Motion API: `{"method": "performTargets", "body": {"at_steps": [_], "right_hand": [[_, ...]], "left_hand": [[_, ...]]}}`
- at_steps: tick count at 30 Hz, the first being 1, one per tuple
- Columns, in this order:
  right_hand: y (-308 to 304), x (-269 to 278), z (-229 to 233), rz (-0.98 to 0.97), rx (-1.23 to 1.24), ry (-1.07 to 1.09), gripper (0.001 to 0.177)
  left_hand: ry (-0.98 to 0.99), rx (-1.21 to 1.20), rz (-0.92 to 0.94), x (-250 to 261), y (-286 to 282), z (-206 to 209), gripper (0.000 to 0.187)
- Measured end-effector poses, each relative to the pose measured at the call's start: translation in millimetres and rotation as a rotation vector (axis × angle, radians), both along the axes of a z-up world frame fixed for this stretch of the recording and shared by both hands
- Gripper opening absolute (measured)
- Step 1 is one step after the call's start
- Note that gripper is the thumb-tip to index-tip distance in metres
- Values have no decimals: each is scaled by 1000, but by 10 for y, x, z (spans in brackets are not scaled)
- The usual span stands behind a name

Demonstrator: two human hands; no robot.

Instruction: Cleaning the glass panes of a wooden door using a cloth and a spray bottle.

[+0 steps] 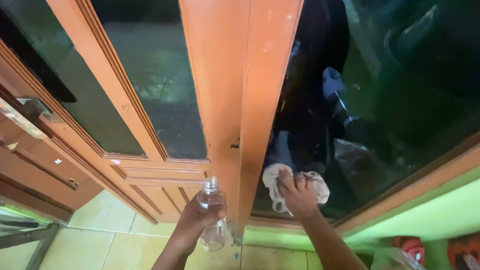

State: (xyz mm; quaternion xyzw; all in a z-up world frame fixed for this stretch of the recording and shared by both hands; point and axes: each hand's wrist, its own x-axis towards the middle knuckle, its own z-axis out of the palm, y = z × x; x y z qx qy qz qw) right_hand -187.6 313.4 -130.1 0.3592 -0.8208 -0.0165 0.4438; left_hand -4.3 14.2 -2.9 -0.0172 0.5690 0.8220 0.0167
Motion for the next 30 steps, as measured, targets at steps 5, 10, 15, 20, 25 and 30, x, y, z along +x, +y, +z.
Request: {"method": "performTargets", "body": {"at_steps": [5,10,15,20,25,30], "right_hand": [[786,-147,-421,-405,-167,-228,32],[1176,-582,435,-522,-753,-64,48],[749,-838,758,-437,-1392,-271,45],[-355,-136,1094,-280,-429,-258,45],[207,-288,481,-370,-115,-373,35],[610,-782,1075,326,-1528,-116,61]], "left_hand": [[-88,2,62,77,-28,-29,49],[-73,-90,101,81,-106,-284,51],[-161,-110,81,-3,-16,-297,53],[-117,-104,-9,-158,57,-372,55],[-96,-96,-11,-145,26,-309,59],[-112,2,54,-116,-132,-323,64]]}}
